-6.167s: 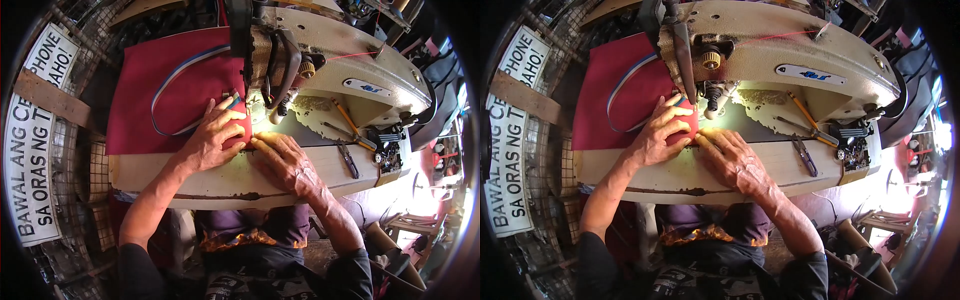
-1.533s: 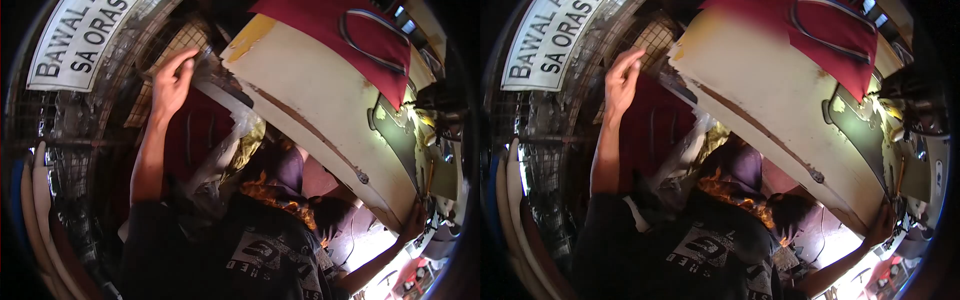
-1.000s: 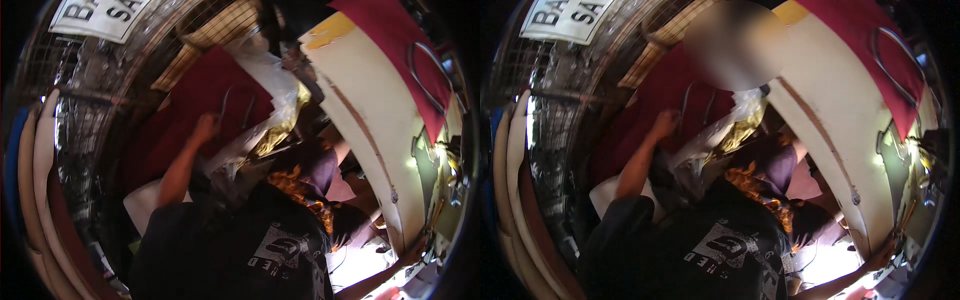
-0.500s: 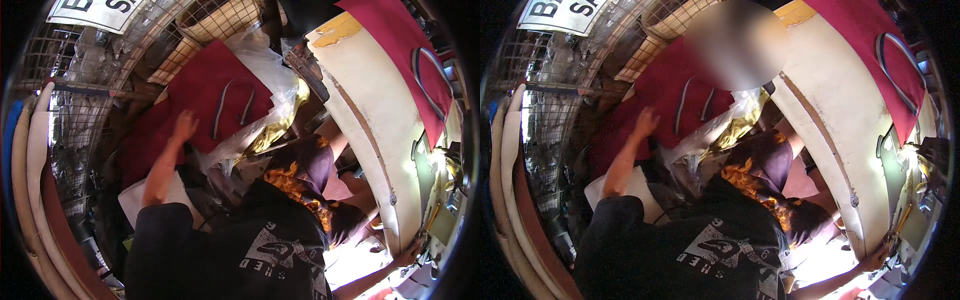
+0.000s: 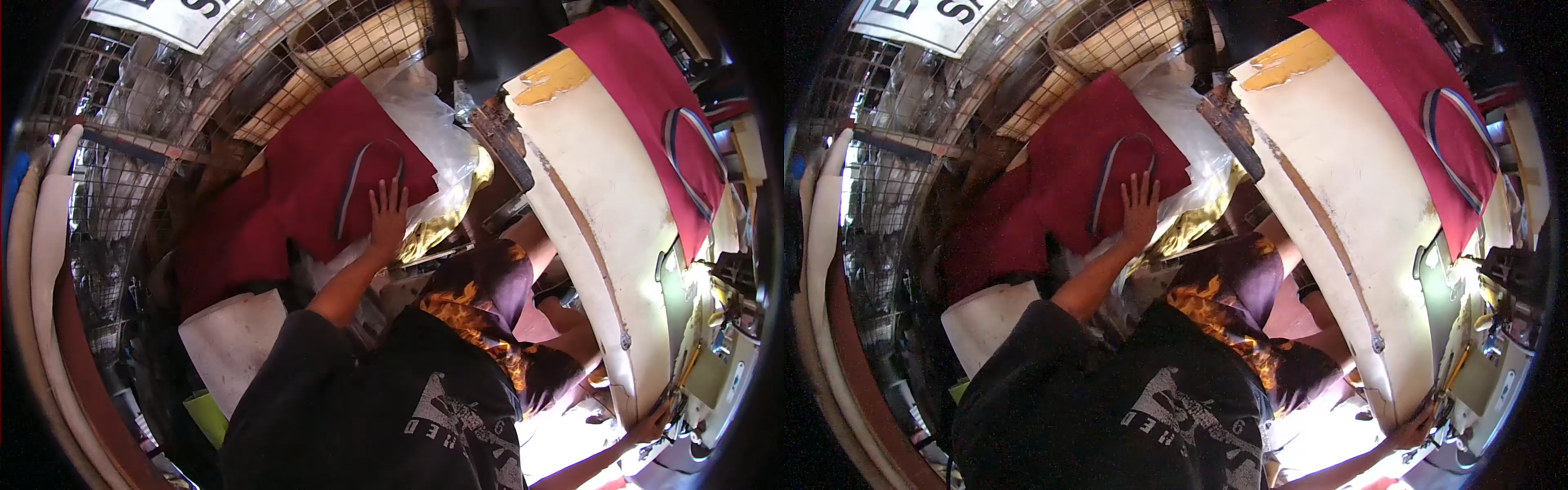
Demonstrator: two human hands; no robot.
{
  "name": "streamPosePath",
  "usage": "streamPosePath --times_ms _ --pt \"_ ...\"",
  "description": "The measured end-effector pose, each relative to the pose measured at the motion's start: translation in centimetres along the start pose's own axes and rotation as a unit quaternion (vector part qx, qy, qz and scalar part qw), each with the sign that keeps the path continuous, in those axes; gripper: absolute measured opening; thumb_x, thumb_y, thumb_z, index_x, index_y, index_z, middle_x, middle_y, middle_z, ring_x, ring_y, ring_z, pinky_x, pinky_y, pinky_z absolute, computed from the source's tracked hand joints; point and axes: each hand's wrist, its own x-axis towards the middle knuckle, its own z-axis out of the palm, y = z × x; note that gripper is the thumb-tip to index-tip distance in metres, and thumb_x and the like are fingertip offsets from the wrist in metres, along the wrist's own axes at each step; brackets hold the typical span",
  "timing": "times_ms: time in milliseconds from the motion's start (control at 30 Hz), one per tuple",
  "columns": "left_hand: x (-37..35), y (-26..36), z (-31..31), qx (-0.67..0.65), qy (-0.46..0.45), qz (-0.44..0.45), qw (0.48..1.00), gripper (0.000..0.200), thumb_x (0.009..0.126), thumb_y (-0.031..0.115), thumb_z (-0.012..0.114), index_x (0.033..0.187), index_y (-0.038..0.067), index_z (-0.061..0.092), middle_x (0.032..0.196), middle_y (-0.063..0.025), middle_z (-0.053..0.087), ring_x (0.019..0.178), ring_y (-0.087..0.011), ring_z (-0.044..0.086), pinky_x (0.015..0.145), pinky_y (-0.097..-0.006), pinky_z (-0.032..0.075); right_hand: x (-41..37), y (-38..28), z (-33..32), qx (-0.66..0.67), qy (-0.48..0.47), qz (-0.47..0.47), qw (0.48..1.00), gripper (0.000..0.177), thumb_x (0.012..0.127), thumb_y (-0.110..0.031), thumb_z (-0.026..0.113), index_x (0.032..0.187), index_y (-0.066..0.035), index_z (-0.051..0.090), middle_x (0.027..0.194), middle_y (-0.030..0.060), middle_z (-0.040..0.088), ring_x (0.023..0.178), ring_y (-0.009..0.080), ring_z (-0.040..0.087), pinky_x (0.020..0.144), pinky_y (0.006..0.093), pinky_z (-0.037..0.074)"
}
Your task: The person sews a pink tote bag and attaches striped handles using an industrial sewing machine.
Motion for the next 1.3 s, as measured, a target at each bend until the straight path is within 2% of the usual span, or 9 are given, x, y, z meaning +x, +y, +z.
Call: streamPosePath --times_ms 100,300,533,767,833,1000,1067,1100,1300 --pt "0.3 -1.4 0.3 -0.062 0.071 0.041 0.995 0.043 0.092 0.011 0.057 0.132 -0.001 0.061 0.166 -0.026 0.027 0.155 -0.0506 0.019 0.121 -0.073 0.014 0.1 -1.2 0.9 0.034 0.027 0.02 0.999 0.042 0.105 -0.038 0.061 0.124 -0.003 0.074 0.123 0.016 0.074 0.107 0.0304 0.07 0.097 0.0366 0.054" --pt "2.5 -1.7 -0.7 -0.152 0.122 0.026 0.981 0.011 0.092 0.014 0.063 0.089 0.003 0.061 0.156 -0.0213 0.044 0.152 -0.0471 0.027 0.12 -0.0738 0.017 -0.2 -0.9 0.4 -0.016 0.04 -0.02 0.999 0.039 0.104 -0.036 0.062 0.122 -0.004 0.076 0.122 0.0149 0.074 0.108 0.0292 0.07 0.097 0.0359 0.053" --pt "3.4 0.9 -0.3 -0.172 0.067 0.036 0.982 0.02 0.094 0.016 0.06 0.104 0.0 0.067 0.153 -0.0239 0.045 0.151 -0.0487 0.027 0.118 -0.0732 0.021 -0.5 -5.4 -0.6 0.004 0.018 0.005 1.0 0.039 0.104 -0.034 0.063 0.121 -0.002 0.076 0.119 0.0151 0.075 0.106 0.0299 0.07 0.098 0.0378 0.052" --pt "-1.0 2.0 -1.7 -0.184 -0.08 0.221 0.954 0.039 0.094 0.02 0.06 0.128 0.004 0.067 0.161 -0.0241 0.037 0.153 -0.0447 0.027 0.123 -0.0679 0.018 0.0 -2.3 0.2 0.045 -0.003 0.019 0.999 0.047 0.105 -0.043 0.059 0.124 -0.003 0.074 0.128 0.0176 0.071 0.117 0.035 0.066 0.106 0.0413 0.047" --pt "-1.2 0.6 -3.5 -0.161 -0.043 0.255 0.953 0.035 0.092 0.018 0.061 0.125 0.007 0.067 0.157 -0.0217 0.044 0.152 -0.0417 0.031 0.123 -0.0668 0.02 -0.1 -3.6 0.0 -0.016 0.01 0.076 0.997 0.047 0.104 -0.045 0.06 0.125 -0.006 0.075 0.129 0.0165 0.071 0.117 0.0341 0.066 0.106 0.0404 0.049" --pt "-1.1 -10.4 -4.3 -0.16 -0.036 0.09 0.982 0.032 0.091 0.02 0.064 0.119 0.006 0.07 0.137 -0.0178 0.061 0.135 -0.04 0.05 0.115 -0.0629 0.034 0.3 -3.2 0.1 -0.028 0.003 0.053 0.998 0.053 0.104 -0.05 0.056 0.125 -0.005 0.074 0.133 0.0175 0.069 0.12 0.0335 0.065 0.106 0.0405 0.048" --pt "-1.5 -17.0 -5.8 -0.195 -0.208 -0.028 0.958 0.033 0.092 0.023 0.066 0.117 0.004 0.071 0.127 -0.0201 0.066 0.124 -0.0406 0.058 0.109 -0.0554 0.044 0.4 -3.0 -0.2 -0.055 -0.003 0.017 0.998 0.053 0.105 -0.049 0.056 0.126 -0.005 0.073 0.132 0.0177 0.069 0.12 0.0335 0.065 0.105 0.0405 0.049" --pt "-3.3 -20.5 -4.9 -0.171 -0.191 -0.049 0.965 0.034 0.092 0.024 0.066 0.116 0.002 0.07 0.12 -0.0219 0.068 0.118 -0.0421 0.062 0.104 -0.0505 0.049 0.3 -2.8 -0.5 -0.069 -0.006 0.0 0.998 0.053 0.105 -0.049 0.056 0.127 -0.005 0.073 0.132 0.0178 0.069 0.119 0.0335 0.065 0.104 0.0405 0.049" --pt "-11.4 -32.7 -10.5 -0.093 -0.489 -0.061 0.865 0.07 0.081 0.045 0.079 0.139 0.009 0.062 0.152 -0.019 0.049 0.149 -0.0398 0.037 0.122 -0.0502 0.031 0.2 -3.9 -0.8 -0.07 -0.013 0.011 0.997 0.053 0.105 -0.049 0.055 0.131 -0.005 0.071 0.132 0.0179 0.069 0.119 0.034 0.066 0.103 0.04 0.05"
